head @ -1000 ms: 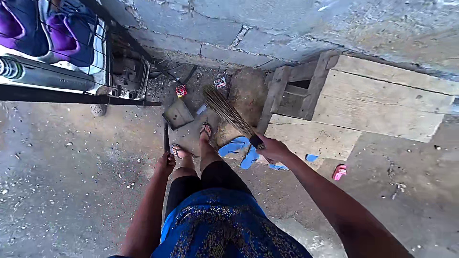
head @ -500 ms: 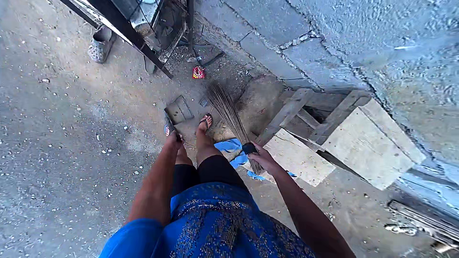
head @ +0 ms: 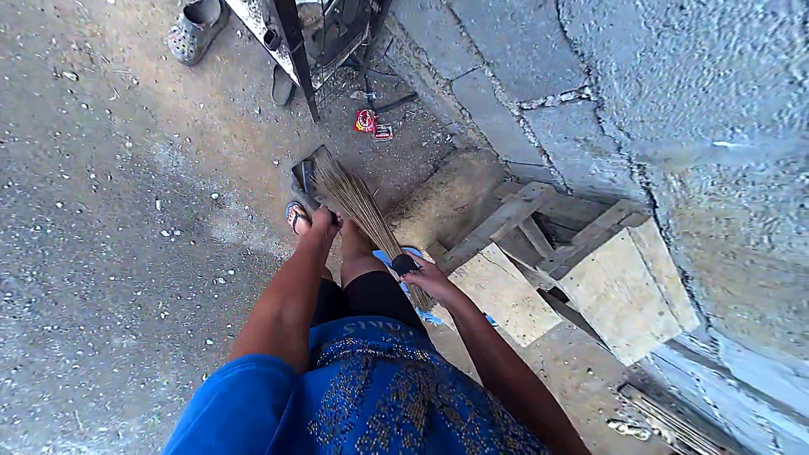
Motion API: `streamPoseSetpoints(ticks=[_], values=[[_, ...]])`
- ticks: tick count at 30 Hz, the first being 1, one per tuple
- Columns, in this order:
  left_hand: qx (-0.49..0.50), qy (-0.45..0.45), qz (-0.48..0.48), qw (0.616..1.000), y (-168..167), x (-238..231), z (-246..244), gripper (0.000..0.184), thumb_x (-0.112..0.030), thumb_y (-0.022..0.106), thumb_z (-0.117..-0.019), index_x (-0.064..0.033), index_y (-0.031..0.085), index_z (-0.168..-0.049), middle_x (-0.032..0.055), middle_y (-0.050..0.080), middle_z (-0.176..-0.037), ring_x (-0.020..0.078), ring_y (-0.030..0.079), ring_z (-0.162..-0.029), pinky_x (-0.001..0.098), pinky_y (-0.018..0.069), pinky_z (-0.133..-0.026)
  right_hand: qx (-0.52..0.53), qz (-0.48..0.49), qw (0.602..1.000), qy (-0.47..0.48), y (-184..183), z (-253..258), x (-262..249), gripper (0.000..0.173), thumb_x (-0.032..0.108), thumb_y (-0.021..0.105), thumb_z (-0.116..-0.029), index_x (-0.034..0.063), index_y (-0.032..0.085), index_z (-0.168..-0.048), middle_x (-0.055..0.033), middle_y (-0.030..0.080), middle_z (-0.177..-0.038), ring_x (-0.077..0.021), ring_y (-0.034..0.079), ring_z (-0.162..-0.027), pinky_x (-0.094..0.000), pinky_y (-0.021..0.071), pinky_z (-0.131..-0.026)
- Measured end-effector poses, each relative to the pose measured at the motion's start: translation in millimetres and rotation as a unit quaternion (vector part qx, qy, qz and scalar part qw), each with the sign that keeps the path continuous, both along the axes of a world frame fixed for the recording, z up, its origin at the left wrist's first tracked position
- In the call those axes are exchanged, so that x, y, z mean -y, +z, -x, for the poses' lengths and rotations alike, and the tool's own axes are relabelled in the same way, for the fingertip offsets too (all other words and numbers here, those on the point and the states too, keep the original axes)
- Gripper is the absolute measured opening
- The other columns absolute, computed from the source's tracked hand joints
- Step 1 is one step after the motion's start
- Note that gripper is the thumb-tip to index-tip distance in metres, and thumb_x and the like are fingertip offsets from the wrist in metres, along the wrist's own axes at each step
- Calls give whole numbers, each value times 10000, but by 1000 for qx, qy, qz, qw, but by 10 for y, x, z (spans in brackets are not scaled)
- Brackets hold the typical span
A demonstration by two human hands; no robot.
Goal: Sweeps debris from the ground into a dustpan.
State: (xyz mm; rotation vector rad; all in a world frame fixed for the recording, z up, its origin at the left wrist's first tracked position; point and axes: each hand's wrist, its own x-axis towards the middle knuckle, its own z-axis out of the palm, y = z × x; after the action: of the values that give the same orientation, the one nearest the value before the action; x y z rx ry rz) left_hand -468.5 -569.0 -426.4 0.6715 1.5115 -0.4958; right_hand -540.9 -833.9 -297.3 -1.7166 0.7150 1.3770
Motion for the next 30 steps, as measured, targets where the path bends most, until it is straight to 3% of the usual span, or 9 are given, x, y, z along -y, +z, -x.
streamPoseSetpoints(ticks=[4,7,13,15,17,20,23,25,30], values=[[8,37,0,999,-27,-183,6,180,-262,351,-1086,-108,438,-1054,36,493,-700,120,489,-502,254,454,-461,111,91,988,60,111,-203,169,883,216,761,-867,133,312,-1622,-201,528,-1498,-322,544,-1355,-532,444,-1126],[13,64,5,998,-27,-301,-16,157,-257,348,-1083,-126,420,-1038,23,472,-677,118,475,-487,254,444,-455,134,147,980,20,-234,-657,53,883,213,753,-896,105,271,-1628,-236,507,-1499,-355,516,-1372,-540,425,-1132],[1,26,29,999,124,-300,-128,259,-318,326,-1111,-89,446,-1123,62,527,-739,134,517,-527,262,472,-481,58,63,996,-4,-835,-1005,-283,797,173,737,-941,89,311,-1609,-249,476,-1521,-365,500,-1377,-543,422,-1127],[-8,28,33,999,154,-277,-167,296,-342,322,-1120,-77,443,-1175,73,530,-768,140,522,-546,267,478,-496,-3,22,999,-28,-531,-886,-323,708,165,680,-980,123,333,-1595,-219,544,-1422,-317,646,-1143,-487,577,-914],[-9,63,34,997,134,-261,-191,276,-333,340,-1118,-80,444,-1155,77,519,-785,146,521,-563,272,485,-512,-46,-5,994,-100,-129,-783,-280,583,173,595,-1015,113,369,-1549,-183,637,-1169,-272,693,-841,-428,613,-687],[0,127,34,991,68,-276,-167,226,-304,363,-1109,-94,440,-1141,73,511,-809,144,528,-576,266,494,-520,-47,-9,987,-155,339,-835,-266,501,180,523,-1044,106,377,-1518,-149,657,-996,-235,686,-699,-378,606,-586],[11,191,33,981,111,-306,-194,181,-291,366,-1107,-122,430,-1102,52,471,-808,138,497,-586,260,483,-536,59,79,994,-50,237,-1168,-392,607,129,659,-984,80,409,-1535,-196,611,-1283,-264,675,-1011,-436,597,-832],[20,238,32,970,141,-329,-218,175,-292,355,-1103,-138,417,-1050,37,455,-783,126,480,-574,250,475,-531,119,134,983,29,-227,-1430,-458,738,160,763,-917,82,406,-1558,-255,550,-1434,-380,553,-1304,-577,454,-1070],[31,314,15,949,85,-474,-162,208,-321,356,-1100,-146,418,-1006,21,469,-711,121,493,-543,258,481,-518,108,156,967,168,-870,-1816,-501,817,219,779,-904,55,356,-1584,-297,514,-1462,-466,477,-1373,-661,375,-1115]])
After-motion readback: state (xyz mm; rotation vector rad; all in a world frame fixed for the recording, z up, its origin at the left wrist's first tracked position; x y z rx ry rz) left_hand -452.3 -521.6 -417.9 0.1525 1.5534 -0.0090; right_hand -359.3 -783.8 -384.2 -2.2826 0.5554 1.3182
